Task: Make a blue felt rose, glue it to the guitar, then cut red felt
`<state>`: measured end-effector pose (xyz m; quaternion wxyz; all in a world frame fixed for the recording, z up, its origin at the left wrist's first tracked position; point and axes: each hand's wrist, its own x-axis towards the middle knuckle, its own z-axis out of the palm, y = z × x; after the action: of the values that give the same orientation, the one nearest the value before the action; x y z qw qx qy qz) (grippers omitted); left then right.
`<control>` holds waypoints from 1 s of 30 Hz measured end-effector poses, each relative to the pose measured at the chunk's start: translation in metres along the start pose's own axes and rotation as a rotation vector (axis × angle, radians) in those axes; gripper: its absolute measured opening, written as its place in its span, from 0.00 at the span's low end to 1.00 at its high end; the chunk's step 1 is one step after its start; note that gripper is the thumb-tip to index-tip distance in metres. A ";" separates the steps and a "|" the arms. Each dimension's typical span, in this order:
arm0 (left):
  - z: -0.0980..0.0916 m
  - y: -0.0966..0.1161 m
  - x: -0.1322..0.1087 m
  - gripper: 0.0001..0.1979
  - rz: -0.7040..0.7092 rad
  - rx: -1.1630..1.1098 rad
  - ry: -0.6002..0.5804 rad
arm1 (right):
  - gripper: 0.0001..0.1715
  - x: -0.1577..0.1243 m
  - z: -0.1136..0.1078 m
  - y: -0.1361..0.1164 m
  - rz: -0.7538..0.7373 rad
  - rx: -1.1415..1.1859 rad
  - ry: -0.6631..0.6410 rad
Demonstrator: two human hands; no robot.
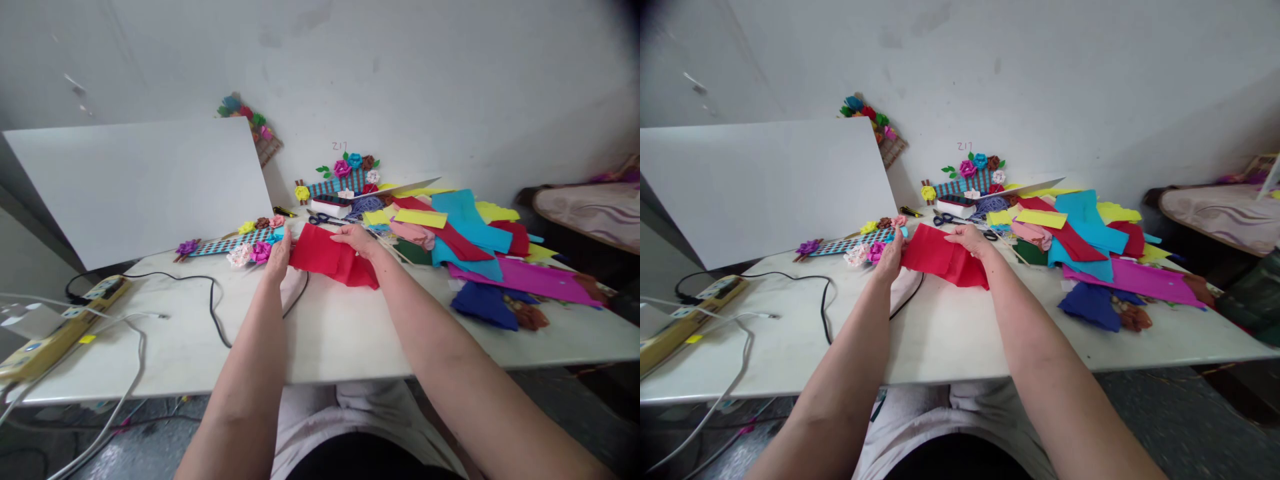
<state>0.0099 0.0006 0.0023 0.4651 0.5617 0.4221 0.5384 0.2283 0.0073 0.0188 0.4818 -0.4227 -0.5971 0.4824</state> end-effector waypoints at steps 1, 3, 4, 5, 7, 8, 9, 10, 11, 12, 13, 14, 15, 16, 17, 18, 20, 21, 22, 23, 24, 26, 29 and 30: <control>0.000 0.001 0.000 0.32 -0.021 -0.020 0.002 | 0.15 0.000 0.000 0.001 -0.003 -0.010 -0.005; 0.001 0.003 -0.002 0.30 -0.060 -0.042 0.017 | 0.15 0.001 0.000 0.002 -0.006 -0.022 -0.016; 0.002 0.004 -0.003 0.29 -0.078 -0.048 0.014 | 0.15 0.001 0.000 0.003 -0.004 -0.026 -0.024; 0.003 0.005 -0.004 0.28 -0.089 -0.052 0.005 | 0.15 0.001 0.000 0.003 -0.001 -0.026 -0.033; 0.004 0.008 -0.007 0.25 -0.104 -0.057 -0.031 | 0.15 0.001 0.002 0.004 0.006 -0.018 -0.063; 0.005 0.010 -0.009 0.25 -0.116 -0.063 -0.045 | 0.15 0.001 0.003 0.004 0.008 -0.015 -0.079; 0.006 0.011 -0.010 0.24 -0.143 -0.069 -0.058 | 0.15 0.001 0.003 0.003 0.011 -0.014 -0.096; 0.006 0.012 -0.011 0.23 -0.173 -0.080 -0.073 | 0.15 0.001 0.004 0.003 0.014 -0.014 -0.112; 0.007 0.012 -0.012 0.23 -0.203 -0.100 -0.100 | 0.15 0.000 0.006 0.003 0.016 -0.015 -0.129; 0.007 0.012 -0.013 0.22 -0.232 -0.119 -0.130 | 0.14 0.000 0.006 0.003 0.018 -0.015 -0.144; 0.008 0.012 -0.013 0.21 -0.253 -0.137 -0.159 | 0.14 0.000 0.007 0.003 0.018 -0.015 -0.157; 0.008 0.012 -0.013 0.21 -0.265 -0.151 -0.182 | 0.14 0.000 0.008 0.002 0.016 -0.016 -0.168; 0.008 0.011 -0.013 0.19 -0.268 -0.160 -0.192 | 0.14 0.001 0.009 0.002 0.014 -0.018 -0.178; 0.008 0.010 -0.013 0.18 -0.263 -0.165 -0.191 | 0.14 0.001 0.009 0.002 0.012 -0.020 -0.185; 0.008 0.009 -0.013 0.17 -0.255 -0.168 -0.182 | 0.14 0.001 0.009 0.002 0.011 -0.023 -0.189; 0.008 0.009 -0.013 0.17 -0.247 -0.169 -0.172 | 0.14 0.001 0.009 0.003 0.011 -0.028 -0.192; 0.009 0.008 -0.012 0.17 -0.237 -0.174 -0.158 | 0.14 0.002 0.008 0.003 0.010 -0.037 -0.190; 0.009 0.008 -0.012 0.17 -0.231 -0.177 -0.154 | 0.14 0.002 0.008 0.004 0.008 -0.041 -0.188; 0.009 0.008 -0.011 0.18 -0.224 -0.177 -0.149 | 0.14 0.002 0.007 0.004 0.004 -0.047 -0.184; 0.010 0.008 -0.011 0.18 -0.216 -0.174 -0.141 | 0.14 0.002 0.006 0.005 -0.001 -0.055 -0.179; 0.010 0.009 -0.011 0.19 -0.206 -0.165 -0.129 | 0.15 0.003 0.006 0.005 -0.005 -0.064 -0.175; 0.010 0.010 -0.011 0.19 -0.184 -0.123 -0.092 | 0.15 0.003 0.005 0.007 -0.014 -0.082 -0.171; 0.009 0.008 -0.009 0.20 -0.147 -0.037 -0.038 | 0.15 0.003 0.004 0.007 -0.021 -0.102 -0.161; 0.008 0.007 -0.007 0.21 -0.128 -0.014 -0.030 | 0.16 0.003 0.004 0.006 -0.024 -0.104 -0.157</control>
<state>0.0172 -0.0082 0.0074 0.5090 0.5382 0.4465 0.5020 0.2243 0.0103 0.0129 0.4167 -0.4006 -0.6624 0.4766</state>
